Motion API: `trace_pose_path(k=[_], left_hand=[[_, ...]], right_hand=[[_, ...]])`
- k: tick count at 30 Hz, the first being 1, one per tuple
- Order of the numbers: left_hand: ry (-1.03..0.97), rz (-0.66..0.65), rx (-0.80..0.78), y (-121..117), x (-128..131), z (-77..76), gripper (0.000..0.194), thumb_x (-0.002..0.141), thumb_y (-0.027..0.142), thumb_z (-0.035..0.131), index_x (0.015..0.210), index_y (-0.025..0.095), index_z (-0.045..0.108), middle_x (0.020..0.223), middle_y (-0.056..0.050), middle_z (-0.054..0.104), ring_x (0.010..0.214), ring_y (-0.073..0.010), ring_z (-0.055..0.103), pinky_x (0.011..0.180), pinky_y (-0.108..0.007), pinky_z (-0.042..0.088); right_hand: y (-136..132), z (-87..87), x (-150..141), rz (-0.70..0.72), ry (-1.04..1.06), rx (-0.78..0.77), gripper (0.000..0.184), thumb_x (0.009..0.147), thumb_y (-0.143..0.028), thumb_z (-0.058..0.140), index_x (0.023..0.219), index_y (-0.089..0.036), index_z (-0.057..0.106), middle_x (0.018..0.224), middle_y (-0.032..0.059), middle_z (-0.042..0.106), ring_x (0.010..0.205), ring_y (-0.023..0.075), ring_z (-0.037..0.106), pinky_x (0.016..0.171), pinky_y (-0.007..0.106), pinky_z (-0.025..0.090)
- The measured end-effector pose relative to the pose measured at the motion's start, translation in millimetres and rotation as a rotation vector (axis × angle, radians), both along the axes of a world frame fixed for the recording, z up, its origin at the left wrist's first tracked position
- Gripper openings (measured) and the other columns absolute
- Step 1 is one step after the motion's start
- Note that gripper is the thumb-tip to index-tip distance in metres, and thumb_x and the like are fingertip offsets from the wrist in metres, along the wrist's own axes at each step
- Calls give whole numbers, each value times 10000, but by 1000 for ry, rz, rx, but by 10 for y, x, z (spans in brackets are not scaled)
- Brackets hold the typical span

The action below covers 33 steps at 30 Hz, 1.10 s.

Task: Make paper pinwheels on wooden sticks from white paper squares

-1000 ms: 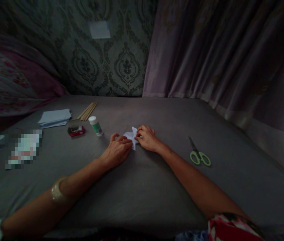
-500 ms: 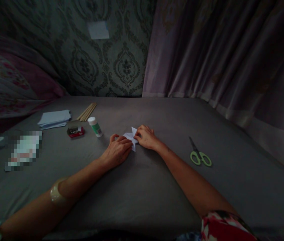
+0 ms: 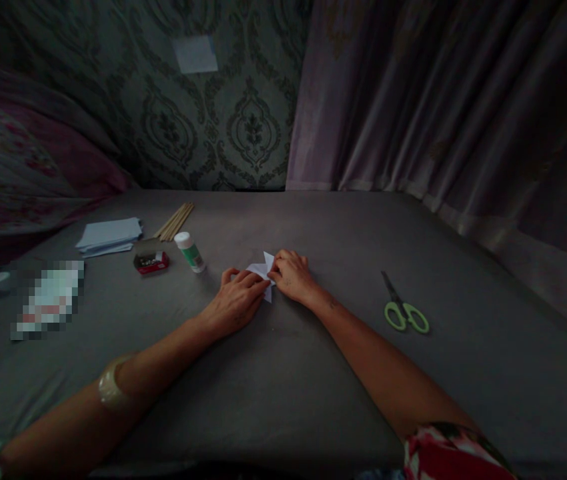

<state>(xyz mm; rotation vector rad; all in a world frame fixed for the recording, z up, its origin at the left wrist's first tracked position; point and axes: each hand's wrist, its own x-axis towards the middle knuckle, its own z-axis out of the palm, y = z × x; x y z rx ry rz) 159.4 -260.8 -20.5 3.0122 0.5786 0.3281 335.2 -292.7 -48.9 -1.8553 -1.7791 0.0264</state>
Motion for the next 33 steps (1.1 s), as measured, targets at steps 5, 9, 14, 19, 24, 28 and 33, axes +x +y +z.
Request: trace_pose_path(k=[5,9,14,19,24,28,33], left_hand=[[12,-1,-14,9,-5,-15,342,888,157,375,1152,198,589,1058,-114,616,1053,-261,504,956,-480,263],[1,-5,0,21,-9,-42,354,890,161,373,1180,200,572,1069,-110,609,1057,-260,493,957,-478,262],[12,-6,9,25,-3,-47,356,892,163,374,1187,193,571,1079,-108,602,1057,-263,479,955,-478,259],[23,8,10,16,3,-33,334,891,168,387,1146,217,599,1081,-96,601,1058,-258,474,951,-473,256],[20,7,8,14,-3,-27,336,891,177,395,1149,226,604,1084,-95,602,1062,-260,470,942,-474,256],[11,8,3,20,-4,-26,335,897,185,388,1144,222,610,1087,-97,605,1062,-263,467,940,-475,258],[16,12,-7,18,-5,-16,336,898,193,391,1151,213,610,1096,-96,607,1080,-269,457,945,-477,253]], right_hand=[[-17,79,-26,13,-30,-32,120,802,-199,652,689,-182,615,942,56,626,958,230,519,816,402,350],[-27,124,-39,24,-60,-71,103,807,-197,651,709,-177,628,958,61,620,969,229,516,832,405,347],[-25,146,-52,19,-94,-79,106,812,-195,649,709,-177,635,955,60,620,975,226,511,835,392,330],[-19,169,-57,10,-120,-127,89,817,-204,645,735,-172,643,975,62,624,994,229,513,827,380,315],[-15,175,-50,8,-105,-136,109,826,-216,637,724,-178,642,976,59,625,983,220,518,826,372,301],[-20,186,-38,29,-85,-141,107,833,-219,631,733,-182,642,970,51,628,980,212,522,835,371,290],[-26,175,-33,5,-60,-132,83,819,-219,649,744,-184,640,964,43,632,989,212,530,844,369,280]])
